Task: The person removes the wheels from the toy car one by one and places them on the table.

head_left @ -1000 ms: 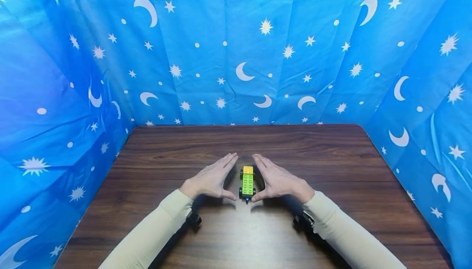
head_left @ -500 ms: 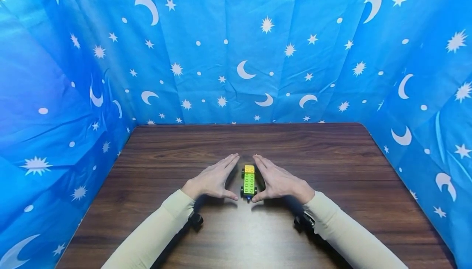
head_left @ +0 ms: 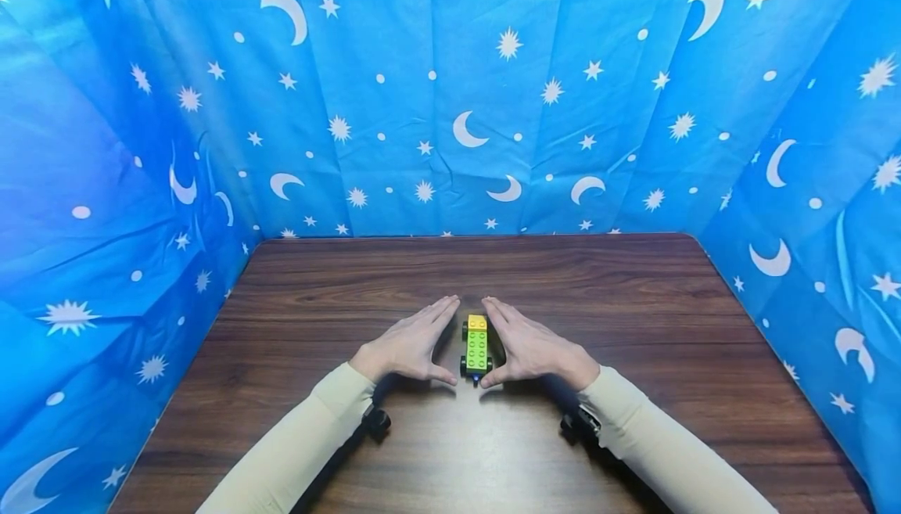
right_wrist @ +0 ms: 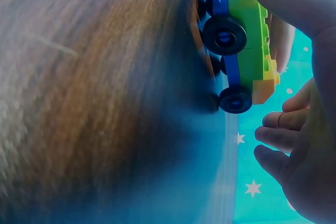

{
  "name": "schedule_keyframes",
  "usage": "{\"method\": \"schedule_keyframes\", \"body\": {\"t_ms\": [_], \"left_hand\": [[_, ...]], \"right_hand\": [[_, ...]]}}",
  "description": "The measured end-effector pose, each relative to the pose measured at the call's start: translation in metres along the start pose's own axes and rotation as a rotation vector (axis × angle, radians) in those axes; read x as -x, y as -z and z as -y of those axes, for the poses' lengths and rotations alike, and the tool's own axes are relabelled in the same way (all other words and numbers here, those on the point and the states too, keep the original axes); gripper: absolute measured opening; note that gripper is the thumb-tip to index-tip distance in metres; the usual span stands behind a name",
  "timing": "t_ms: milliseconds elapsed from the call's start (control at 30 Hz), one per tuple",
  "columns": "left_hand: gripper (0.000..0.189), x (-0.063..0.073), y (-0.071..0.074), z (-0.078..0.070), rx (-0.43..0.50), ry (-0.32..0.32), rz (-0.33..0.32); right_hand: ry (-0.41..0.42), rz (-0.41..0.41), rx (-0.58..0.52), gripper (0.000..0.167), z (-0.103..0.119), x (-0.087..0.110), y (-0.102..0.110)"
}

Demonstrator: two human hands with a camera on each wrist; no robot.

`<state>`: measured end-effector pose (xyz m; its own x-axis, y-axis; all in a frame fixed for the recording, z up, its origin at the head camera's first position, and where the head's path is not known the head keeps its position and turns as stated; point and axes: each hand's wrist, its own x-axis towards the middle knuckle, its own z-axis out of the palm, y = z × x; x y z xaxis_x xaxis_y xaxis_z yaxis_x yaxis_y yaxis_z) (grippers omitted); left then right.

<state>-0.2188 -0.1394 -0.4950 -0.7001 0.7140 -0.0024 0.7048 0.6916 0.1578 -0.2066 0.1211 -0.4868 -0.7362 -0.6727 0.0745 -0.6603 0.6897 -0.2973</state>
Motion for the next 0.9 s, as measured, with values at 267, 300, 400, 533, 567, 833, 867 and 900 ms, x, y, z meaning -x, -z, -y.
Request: {"method": "schedule_keyframes", "body": {"t_ms": [267,300,400,533,567,833,867,900], "left_hand": [[0.128,-0.0011,0.0003,-0.0020,-0.004,0.023,0.020],[0.128,-0.0015,-0.0002,-0.0018,-0.005,0.023,0.020],[0.128,-0.0025,-0.0008,-0.0022,-0.007,0.026,0.022],[0.129,-0.0036,-0.0015,-0.0023,-0.003,0.034,0.025],[0.129,-0.0037,-0.0017,-0.0022,-0.001,0.034,0.024],[0.128,-0.0055,-0.0022,-0.0030,0.007,0.027,0.023],[0.128,-0.0060,-0.0021,-0.0032,0.009,0.027,0.023],[0.128,-0.0066,-0.0021,-0.0034,0.009,0.027,0.024]], "right_hand": [[0.005,0.009,-0.002,0.133,-0.0015,-0.0017,-0.0020],[0.005,0.010,-0.003,0.133,-0.0017,-0.0019,-0.0022],[0.006,0.011,-0.008,0.133,-0.0020,-0.0022,-0.0027],[0.017,0.007,-0.011,0.133,-0.0025,-0.0028,-0.0034],[0.021,0.006,-0.010,0.133,-0.0025,-0.0029,-0.0034],[0.033,0.008,-0.016,0.131,-0.0035,-0.0035,-0.0033],[0.032,0.011,-0.015,0.132,-0.0038,-0.0035,-0.0033],[0.027,0.013,-0.012,0.132,-0.0039,-0.0036,-0.0033]]}}
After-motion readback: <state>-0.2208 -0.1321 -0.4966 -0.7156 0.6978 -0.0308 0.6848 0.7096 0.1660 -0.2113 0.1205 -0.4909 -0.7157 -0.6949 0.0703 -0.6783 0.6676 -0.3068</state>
